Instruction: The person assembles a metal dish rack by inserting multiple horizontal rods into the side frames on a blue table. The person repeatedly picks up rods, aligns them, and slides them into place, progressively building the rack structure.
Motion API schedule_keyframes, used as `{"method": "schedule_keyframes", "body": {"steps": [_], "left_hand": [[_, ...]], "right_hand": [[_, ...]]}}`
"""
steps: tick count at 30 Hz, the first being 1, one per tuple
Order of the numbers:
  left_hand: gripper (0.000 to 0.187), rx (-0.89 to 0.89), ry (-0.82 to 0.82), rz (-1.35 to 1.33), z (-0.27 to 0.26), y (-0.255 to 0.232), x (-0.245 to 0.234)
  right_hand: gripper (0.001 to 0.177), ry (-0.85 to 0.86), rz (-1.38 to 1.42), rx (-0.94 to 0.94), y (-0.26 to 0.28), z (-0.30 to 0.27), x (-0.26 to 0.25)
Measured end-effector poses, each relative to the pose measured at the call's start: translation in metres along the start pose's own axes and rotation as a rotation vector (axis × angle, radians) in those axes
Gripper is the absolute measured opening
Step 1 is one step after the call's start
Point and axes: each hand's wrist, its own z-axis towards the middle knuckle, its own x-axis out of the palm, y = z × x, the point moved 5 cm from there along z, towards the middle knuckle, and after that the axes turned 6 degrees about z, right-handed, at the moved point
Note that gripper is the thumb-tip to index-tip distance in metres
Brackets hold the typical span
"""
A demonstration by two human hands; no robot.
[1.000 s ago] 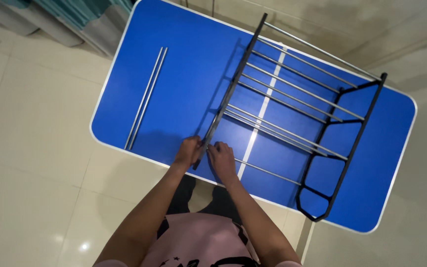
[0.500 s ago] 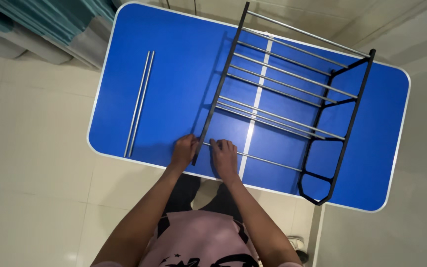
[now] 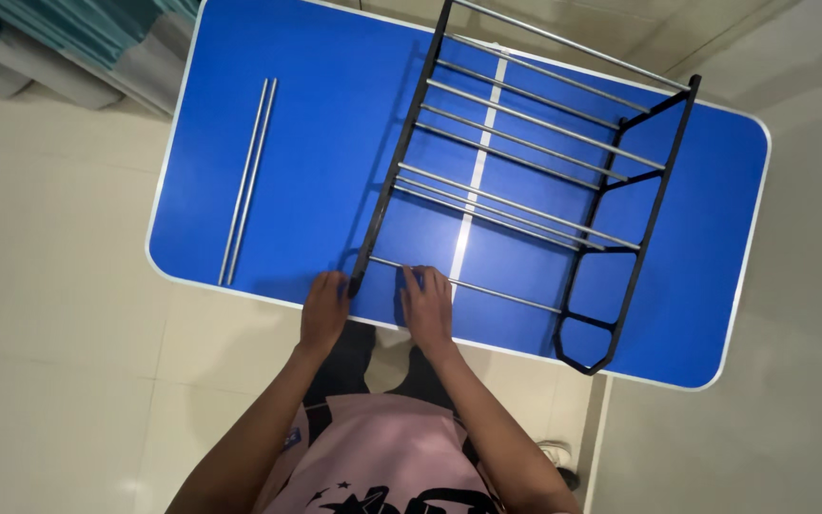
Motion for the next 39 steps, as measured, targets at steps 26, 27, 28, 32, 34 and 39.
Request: {"method": "schedule_keyframes", "body": {"steps": [26, 27, 28, 32, 34, 39], "left_hand": [[0.025, 0.502, 0.126, -0.052, -0.018, -0.241, 0.119], [0.026, 0.517, 0.162, -0.057, -0.018, -0.250, 0.129], [0.025, 0.534, 0.178, -0.076, -0.017, -0.259, 0.136], [0.027, 0.576, 0.228, -0.022, -0.023, -0.286, 0.172], [0.029, 0.581, 0.233, 0.035, -0.023, -0.295, 0.186], [0.033, 0.612, 0.273, 0.123, -0.023, -0.303, 0.220]], "right_hand": [[0.042, -0.286, -0.016, -0.015, -0.062, -0.060, -0.183], [0.040, -0.326, -0.005, -0.021, -0.061, -0.062, -0.197], [0.038, -0.352, 0.012, -0.028, -0.061, -0.064, -0.213], [0.029, -0.507, 0.070, 0.000, -0.076, -0.086, -0.267], [0.026, -0.577, 0.108, 0.110, -0.100, -0.098, -0.290], [0.026, -0.645, 0.155, 0.348, -0.171, -0.126, -0.290]]}}
